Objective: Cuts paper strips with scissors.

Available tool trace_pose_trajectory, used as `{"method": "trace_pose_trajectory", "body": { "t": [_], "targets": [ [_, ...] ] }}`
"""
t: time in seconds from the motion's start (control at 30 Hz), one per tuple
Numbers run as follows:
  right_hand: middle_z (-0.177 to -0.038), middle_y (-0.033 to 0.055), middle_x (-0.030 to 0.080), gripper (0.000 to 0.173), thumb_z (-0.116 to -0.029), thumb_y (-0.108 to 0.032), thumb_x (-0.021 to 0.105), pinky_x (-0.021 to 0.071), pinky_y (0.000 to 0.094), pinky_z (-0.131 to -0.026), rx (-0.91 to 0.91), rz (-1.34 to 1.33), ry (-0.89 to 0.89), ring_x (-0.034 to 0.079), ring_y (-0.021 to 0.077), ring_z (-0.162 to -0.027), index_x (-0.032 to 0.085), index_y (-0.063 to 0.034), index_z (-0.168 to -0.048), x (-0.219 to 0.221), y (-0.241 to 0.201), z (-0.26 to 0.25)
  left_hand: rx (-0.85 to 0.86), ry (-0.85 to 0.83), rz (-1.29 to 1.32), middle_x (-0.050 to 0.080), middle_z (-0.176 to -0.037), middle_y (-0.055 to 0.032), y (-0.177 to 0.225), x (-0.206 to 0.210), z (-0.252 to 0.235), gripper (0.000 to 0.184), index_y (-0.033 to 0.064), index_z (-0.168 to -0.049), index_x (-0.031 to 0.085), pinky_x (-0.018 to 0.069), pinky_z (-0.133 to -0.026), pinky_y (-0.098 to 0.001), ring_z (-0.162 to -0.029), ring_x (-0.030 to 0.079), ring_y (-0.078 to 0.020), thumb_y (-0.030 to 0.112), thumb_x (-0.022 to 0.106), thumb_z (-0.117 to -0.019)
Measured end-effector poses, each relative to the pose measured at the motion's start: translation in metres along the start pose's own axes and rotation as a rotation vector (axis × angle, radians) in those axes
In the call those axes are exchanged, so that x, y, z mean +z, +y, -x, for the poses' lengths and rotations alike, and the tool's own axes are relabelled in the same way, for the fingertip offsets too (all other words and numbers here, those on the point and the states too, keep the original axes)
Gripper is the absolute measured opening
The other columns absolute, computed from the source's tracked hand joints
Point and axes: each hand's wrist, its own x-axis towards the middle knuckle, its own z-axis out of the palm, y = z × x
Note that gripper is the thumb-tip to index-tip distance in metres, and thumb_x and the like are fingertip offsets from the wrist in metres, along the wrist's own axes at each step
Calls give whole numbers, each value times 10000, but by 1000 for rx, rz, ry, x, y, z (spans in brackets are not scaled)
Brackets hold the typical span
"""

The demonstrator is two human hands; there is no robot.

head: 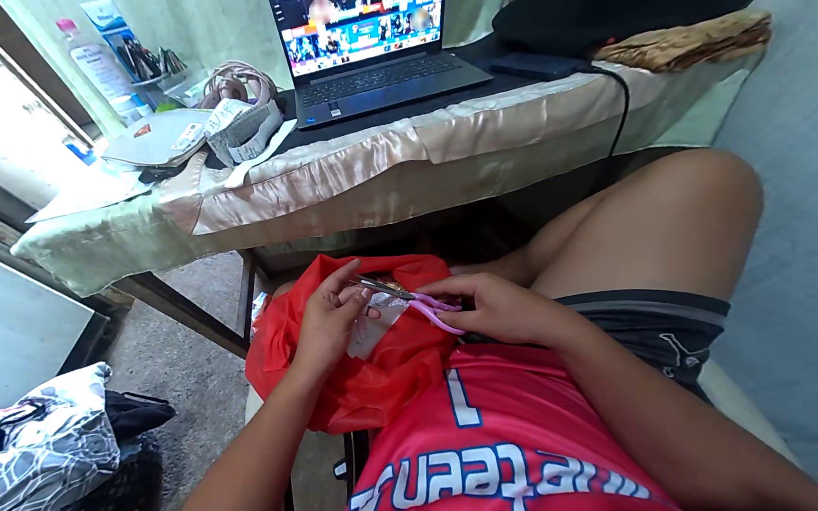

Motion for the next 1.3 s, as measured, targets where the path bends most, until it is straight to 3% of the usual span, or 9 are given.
{"method": "trace_pose_trajectory", "body": {
  "t": [0.37, 0.63, 0.93, 1.3],
  "targets": [
    [-1103, -26, 724, 319, -1027, -269, 613, 554, 265, -865, 23, 57, 16, 665, 41, -951, 686, -212, -1332, -1, 0, -1, 2, -4, -2, 739, -1030, -159, 1, 0, 0, 472, -4, -1457, 510, 619, -706, -315, -765, 722, -205, 32, 628, -1001],
    [-1148, -27, 718, 373, -981, -291, 664, 556, 243, -874, -25, -38, -11, 664, 21, -986, 675, -190, -1340, 1, -1, 0, 1, -10, 0, 731, -1000, -161, 0, -1, 0, 486, 18, -1470, 504, 619, -701, -327, -767, 717, -213, 17, 622, -999],
    [-1163, -29, 715, 375, -1001, -328, 643, 554, 263, -904, -9, 29, -1, 664, 30, -1005, 667, -213, -1357, 2, -2, 0, 4, -6, -13, 737, -1021, -154, 0, -1, 0, 484, 15, -1472, 499, 623, -707, -321, -777, 724, -209, 18, 616, -1002],
    [-1149, -20, 719, 335, -1024, -278, 614, 551, 252, -896, 18, 39, 15, 665, 31, -986, 676, -205, -1345, 2, -1, 0, 3, -7, -25, 739, -1046, -155, 1, 0, 1, 483, 12, -1470, 503, 623, -701, -315, -771, 726, -212, 34, 625, -1004]
  ]
}}
